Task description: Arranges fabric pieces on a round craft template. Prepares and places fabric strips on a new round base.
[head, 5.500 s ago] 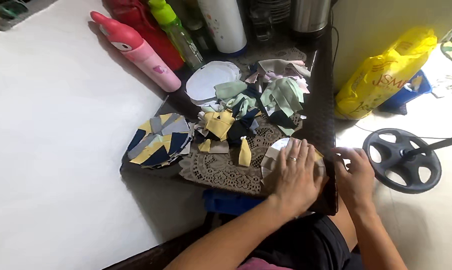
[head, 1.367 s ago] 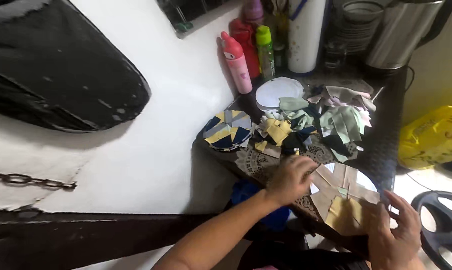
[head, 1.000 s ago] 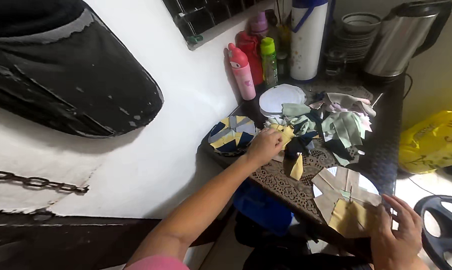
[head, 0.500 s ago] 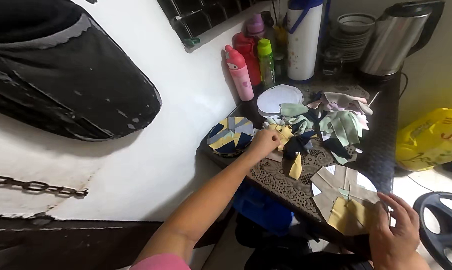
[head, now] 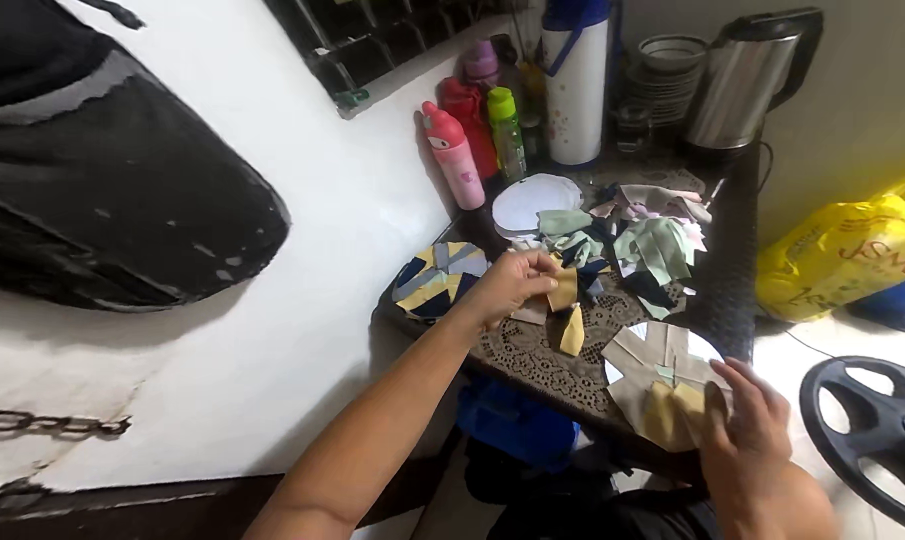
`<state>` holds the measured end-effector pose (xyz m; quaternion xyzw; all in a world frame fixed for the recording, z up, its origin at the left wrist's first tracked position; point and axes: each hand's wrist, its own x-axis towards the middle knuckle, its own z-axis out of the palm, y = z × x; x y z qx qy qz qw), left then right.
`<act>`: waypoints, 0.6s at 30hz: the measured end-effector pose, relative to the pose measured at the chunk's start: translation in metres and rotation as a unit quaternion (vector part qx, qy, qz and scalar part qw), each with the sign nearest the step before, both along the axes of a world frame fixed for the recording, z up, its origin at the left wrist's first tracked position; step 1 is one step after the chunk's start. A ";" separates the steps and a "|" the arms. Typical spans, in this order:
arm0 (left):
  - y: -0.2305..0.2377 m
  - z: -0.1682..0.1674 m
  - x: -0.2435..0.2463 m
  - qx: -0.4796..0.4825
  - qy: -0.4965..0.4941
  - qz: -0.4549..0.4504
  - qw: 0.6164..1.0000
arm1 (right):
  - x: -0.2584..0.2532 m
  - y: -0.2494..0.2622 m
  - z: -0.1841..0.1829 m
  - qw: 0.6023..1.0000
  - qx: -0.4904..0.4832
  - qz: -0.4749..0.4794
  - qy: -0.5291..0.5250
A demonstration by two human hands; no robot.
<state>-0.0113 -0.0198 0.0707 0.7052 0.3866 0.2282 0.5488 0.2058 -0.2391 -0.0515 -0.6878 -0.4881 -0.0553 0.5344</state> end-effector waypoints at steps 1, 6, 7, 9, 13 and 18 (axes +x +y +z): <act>-0.012 0.001 0.006 -0.010 0.001 -0.039 0.999 | -0.005 -0.001 0.007 0.999 -0.006 0.025 0.023; -0.070 -0.019 0.036 -0.038 0.022 -0.241 0.970 | -0.018 -0.016 0.038 0.937 -0.103 0.190 0.273; -0.080 -0.026 0.042 -0.034 0.034 -0.270 0.962 | -0.016 -0.023 0.040 0.913 -0.126 0.219 0.321; -0.098 -0.036 0.052 -0.023 0.073 -0.309 0.948 | -0.013 -0.037 0.038 0.876 -0.156 0.250 0.383; -0.109 -0.053 0.069 -0.018 0.123 -0.339 0.933 | -0.011 -0.054 0.026 0.868 -0.169 0.193 0.424; -0.097 -0.058 0.091 -0.009 0.124 -0.315 0.941 | 0.003 -0.042 0.031 0.879 -0.208 0.134 0.408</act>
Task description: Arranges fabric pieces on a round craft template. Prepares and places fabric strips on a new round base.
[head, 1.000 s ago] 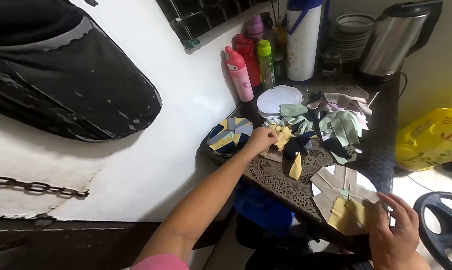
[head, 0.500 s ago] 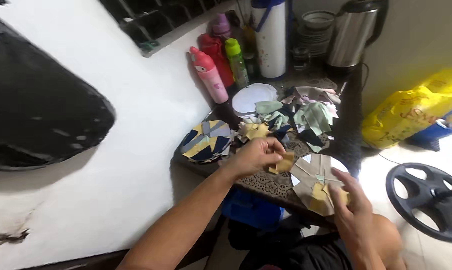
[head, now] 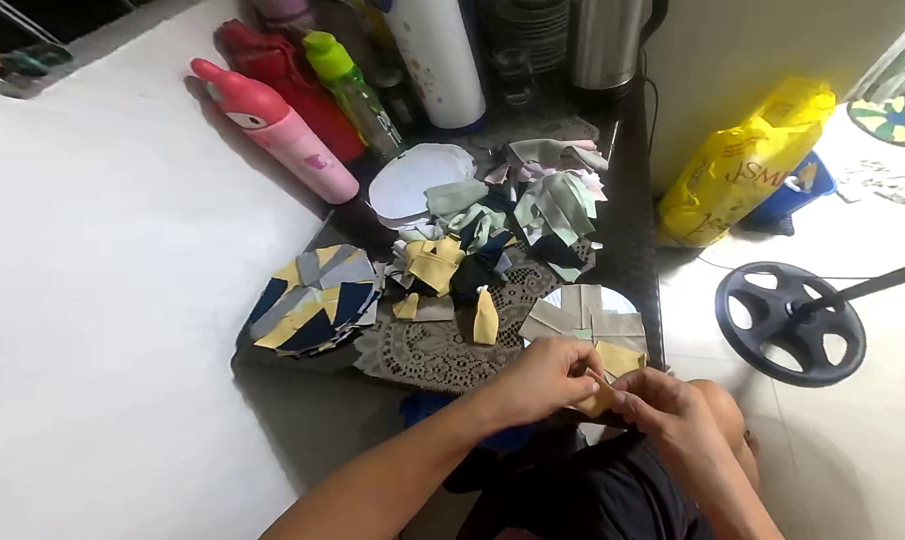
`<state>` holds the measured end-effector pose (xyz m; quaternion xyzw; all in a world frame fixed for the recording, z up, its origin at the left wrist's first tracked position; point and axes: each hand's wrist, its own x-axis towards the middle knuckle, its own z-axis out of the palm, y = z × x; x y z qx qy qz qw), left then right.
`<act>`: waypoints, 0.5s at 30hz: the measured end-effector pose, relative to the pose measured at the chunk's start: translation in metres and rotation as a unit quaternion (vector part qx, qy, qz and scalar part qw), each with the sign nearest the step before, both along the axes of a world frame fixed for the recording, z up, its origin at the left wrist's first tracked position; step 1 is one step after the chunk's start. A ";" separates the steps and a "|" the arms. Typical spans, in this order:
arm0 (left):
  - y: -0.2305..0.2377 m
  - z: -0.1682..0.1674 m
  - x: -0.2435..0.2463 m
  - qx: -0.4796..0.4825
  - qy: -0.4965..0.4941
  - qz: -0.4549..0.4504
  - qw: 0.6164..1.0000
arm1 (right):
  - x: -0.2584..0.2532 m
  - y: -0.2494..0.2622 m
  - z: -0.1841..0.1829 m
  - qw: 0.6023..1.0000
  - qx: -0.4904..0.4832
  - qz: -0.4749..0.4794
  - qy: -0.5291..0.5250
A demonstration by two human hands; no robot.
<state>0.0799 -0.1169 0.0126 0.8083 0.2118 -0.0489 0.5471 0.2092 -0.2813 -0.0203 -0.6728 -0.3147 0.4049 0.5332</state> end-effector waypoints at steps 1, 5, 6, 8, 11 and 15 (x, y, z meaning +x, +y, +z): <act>0.004 0.000 0.006 0.009 -0.007 0.007 1.000 | 0.004 0.004 0.003 1.000 -0.017 -0.001 -0.024; 0.020 0.003 0.037 0.077 -0.003 0.026 0.997 | 0.023 0.025 0.009 0.980 -0.068 -0.013 -0.185; 0.022 0.003 0.045 0.100 0.008 0.031 0.994 | 0.028 0.030 0.009 0.969 -0.079 -0.017 -0.233; 0.026 -0.001 0.063 0.140 0.026 0.042 0.989 | 0.037 0.041 0.008 0.946 -0.111 -0.019 -0.303; 0.028 -0.009 0.080 0.197 0.038 0.052 0.978 | 0.044 0.053 0.009 0.918 -0.177 -0.024 -0.355; 0.025 -0.011 0.091 0.250 0.047 0.038 0.966 | 0.046 0.057 0.005 0.900 -0.204 -0.031 -0.383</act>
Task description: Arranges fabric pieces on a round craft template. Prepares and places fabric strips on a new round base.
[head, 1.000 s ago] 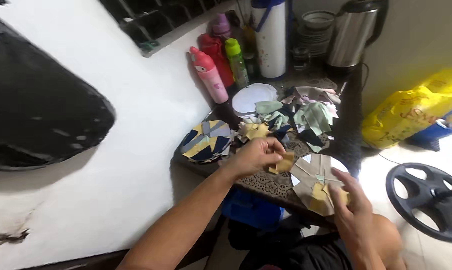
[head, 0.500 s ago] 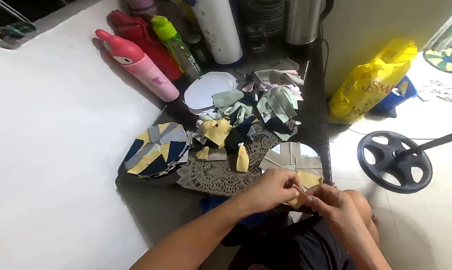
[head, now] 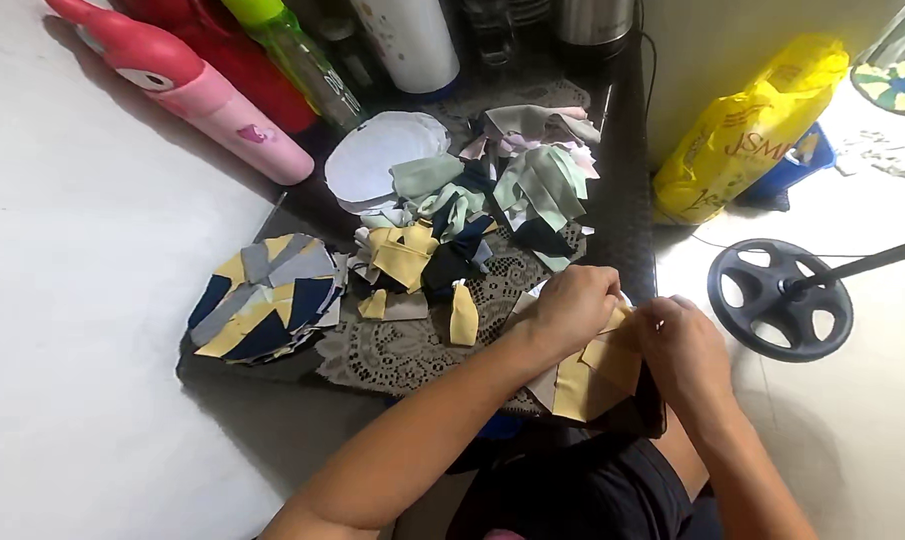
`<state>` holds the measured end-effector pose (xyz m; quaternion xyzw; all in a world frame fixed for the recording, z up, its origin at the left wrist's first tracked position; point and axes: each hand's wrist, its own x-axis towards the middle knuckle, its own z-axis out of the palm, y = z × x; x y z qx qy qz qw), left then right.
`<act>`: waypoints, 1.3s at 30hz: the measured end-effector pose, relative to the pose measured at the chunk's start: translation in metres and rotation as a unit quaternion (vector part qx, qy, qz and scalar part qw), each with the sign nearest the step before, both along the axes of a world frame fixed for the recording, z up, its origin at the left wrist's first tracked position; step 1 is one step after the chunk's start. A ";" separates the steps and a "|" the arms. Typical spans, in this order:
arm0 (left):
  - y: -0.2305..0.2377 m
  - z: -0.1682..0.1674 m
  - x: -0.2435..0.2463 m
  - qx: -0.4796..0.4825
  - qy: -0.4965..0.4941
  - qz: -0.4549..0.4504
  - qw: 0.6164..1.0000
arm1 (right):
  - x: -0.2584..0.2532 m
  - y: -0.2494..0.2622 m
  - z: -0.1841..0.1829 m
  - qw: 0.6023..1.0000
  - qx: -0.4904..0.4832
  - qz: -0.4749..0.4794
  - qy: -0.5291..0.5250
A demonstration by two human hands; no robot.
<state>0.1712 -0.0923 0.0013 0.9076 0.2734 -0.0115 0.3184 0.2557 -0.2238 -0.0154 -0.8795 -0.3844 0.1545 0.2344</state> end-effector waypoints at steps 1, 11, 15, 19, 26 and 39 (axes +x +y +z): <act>-0.001 -0.002 0.001 0.017 -0.005 -0.003 1.000 | 0.000 0.000 -0.002 1.000 0.003 0.001 -0.008; -0.002 -0.014 0.005 0.082 -0.033 0.008 0.996 | 0.006 0.002 -0.006 0.999 0.034 -0.003 -0.033; -0.002 -0.016 0.006 0.089 -0.040 0.012 0.995 | 0.005 0.004 -0.006 0.999 0.020 -0.007 -0.034; -0.001 -0.017 0.007 0.089 -0.042 0.016 0.995 | 0.006 0.004 -0.007 0.999 0.037 -0.009 -0.027; 0.001 -0.010 0.009 0.070 -0.019 0.018 0.997 | 0.009 0.000 -0.025 0.984 0.148 0.052 -0.088; -0.009 -0.022 -0.023 0.117 -0.060 -0.022 0.991 | 0.011 0.003 -0.025 0.989 0.085 0.078 -0.087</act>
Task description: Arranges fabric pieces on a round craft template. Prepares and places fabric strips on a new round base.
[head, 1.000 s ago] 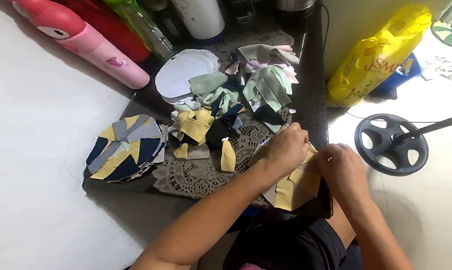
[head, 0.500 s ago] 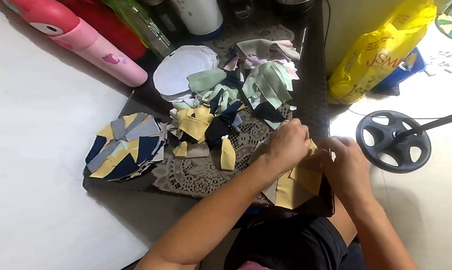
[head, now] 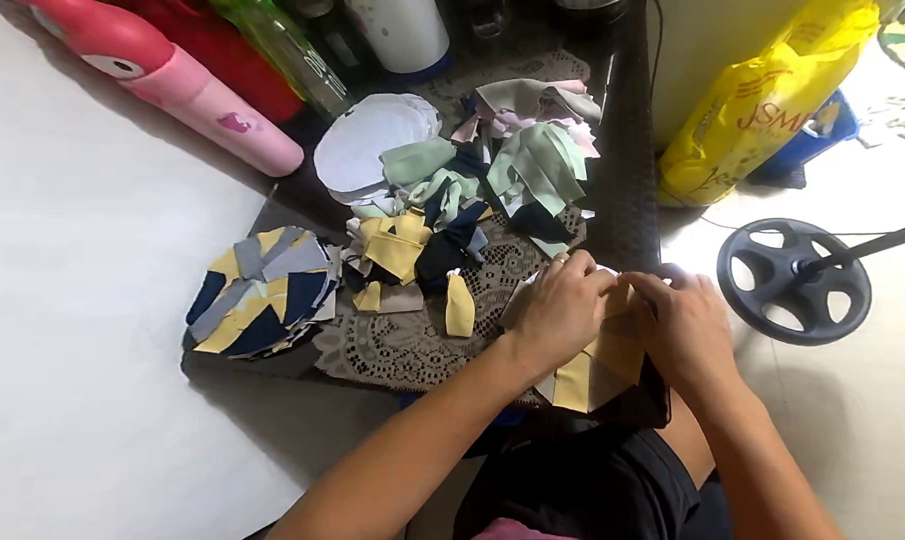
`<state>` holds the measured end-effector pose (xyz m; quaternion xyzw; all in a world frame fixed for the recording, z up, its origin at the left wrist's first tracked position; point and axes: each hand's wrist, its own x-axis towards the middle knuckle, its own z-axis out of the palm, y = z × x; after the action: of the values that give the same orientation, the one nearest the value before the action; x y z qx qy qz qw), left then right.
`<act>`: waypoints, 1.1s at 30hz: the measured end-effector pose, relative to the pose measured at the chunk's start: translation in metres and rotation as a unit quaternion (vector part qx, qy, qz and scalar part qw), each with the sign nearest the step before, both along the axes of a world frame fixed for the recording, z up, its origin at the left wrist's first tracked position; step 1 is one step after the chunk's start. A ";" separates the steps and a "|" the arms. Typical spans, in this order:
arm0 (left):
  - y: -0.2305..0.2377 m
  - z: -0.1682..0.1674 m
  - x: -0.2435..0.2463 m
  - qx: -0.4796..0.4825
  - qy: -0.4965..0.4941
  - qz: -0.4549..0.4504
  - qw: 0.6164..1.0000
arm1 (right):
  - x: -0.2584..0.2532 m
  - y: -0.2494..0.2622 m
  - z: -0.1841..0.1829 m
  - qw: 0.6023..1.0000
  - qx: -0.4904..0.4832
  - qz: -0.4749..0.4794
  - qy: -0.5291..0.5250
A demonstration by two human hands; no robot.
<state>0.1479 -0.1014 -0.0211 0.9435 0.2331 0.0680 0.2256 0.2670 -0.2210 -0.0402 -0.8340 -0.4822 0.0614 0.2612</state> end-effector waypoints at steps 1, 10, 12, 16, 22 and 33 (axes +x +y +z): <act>-0.001 0.001 0.000 0.000 0.004 0.002 1.000 | 0.001 0.000 0.002 1.000 -0.007 0.004 0.005; -0.031 -0.021 -0.010 0.090 -0.006 -0.005 0.996 | 0.017 -0.027 0.001 0.989 0.100 -0.065 0.085; -0.041 -0.023 -0.011 0.086 0.032 -0.010 0.996 | 0.014 -0.028 -0.003 0.989 0.097 -0.065 0.088; -0.047 -0.028 -0.011 0.096 0.072 -0.033 0.992 | 0.010 -0.032 -0.009 0.988 0.099 -0.073 0.093; -0.017 -0.032 -0.022 0.061 0.037 -0.233 0.970 | 0.013 -0.045 -0.015 0.986 0.123 -0.070 0.086; 0.002 -0.020 -0.033 0.039 -0.083 -0.202 0.975 | 0.002 -0.056 -0.016 0.973 0.172 -0.087 0.123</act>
<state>0.1151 -0.0997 -0.0413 0.9703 0.0152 0.1083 0.2159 0.2687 -0.2766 -0.0558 -0.8012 -0.3751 0.0569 0.4628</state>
